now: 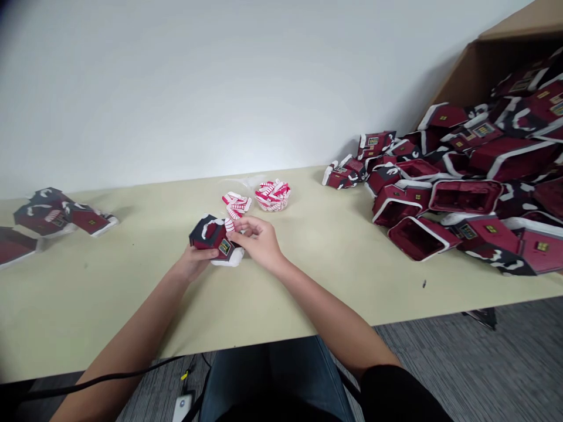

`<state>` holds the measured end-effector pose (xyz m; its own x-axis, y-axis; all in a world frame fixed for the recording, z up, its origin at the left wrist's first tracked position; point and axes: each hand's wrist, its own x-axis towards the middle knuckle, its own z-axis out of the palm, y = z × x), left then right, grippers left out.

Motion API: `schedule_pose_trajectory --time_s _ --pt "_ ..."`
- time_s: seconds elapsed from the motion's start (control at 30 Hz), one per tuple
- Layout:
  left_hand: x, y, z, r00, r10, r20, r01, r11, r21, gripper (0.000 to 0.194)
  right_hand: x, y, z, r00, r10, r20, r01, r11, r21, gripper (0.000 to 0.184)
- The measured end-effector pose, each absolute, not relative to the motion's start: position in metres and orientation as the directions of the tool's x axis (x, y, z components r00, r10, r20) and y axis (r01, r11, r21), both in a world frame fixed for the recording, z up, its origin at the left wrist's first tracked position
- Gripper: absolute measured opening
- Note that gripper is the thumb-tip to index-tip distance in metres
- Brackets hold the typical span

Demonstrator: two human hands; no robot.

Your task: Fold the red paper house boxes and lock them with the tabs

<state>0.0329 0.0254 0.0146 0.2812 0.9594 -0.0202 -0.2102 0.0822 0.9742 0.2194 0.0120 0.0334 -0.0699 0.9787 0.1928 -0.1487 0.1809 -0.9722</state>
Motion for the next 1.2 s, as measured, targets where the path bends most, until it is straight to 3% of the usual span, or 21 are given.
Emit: schedule_pose_trajectory --time_s 0.13,0.2,0.53,0.77,1.2 --pt "0.037 0.028 0.015 0.15 0.981 0.125 -0.16 -0.1 0.982 0.082 0.22 0.01 0.041 -0.202 0.973 -0.108 -0.239 -0.155 -0.958 0.038" --pt "0.038 0.028 0.016 0.129 0.979 0.155 -0.149 -0.136 0.979 0.084 0.22 0.01 0.042 -0.236 0.956 -0.174 -0.238 -0.23 -0.944 0.037" --pt "0.039 0.023 0.018 0.176 0.965 0.195 -0.125 -0.174 0.977 0.089 0.222 0.012 0.037 -0.272 0.946 -0.178 -0.287 -0.256 -0.923 0.034" --pt "0.039 0.02 0.02 0.12 0.96 0.253 -0.058 -0.248 0.967 0.089 0.22 0.011 0.035 -0.261 0.943 -0.207 -0.324 -0.287 -0.901 0.039" --pt "0.044 0.016 0.019 0.168 0.929 0.33 0.0 -0.335 0.942 0.087 0.229 0.016 0.03 -0.355 0.9 -0.254 -0.215 -0.343 -0.914 0.035"
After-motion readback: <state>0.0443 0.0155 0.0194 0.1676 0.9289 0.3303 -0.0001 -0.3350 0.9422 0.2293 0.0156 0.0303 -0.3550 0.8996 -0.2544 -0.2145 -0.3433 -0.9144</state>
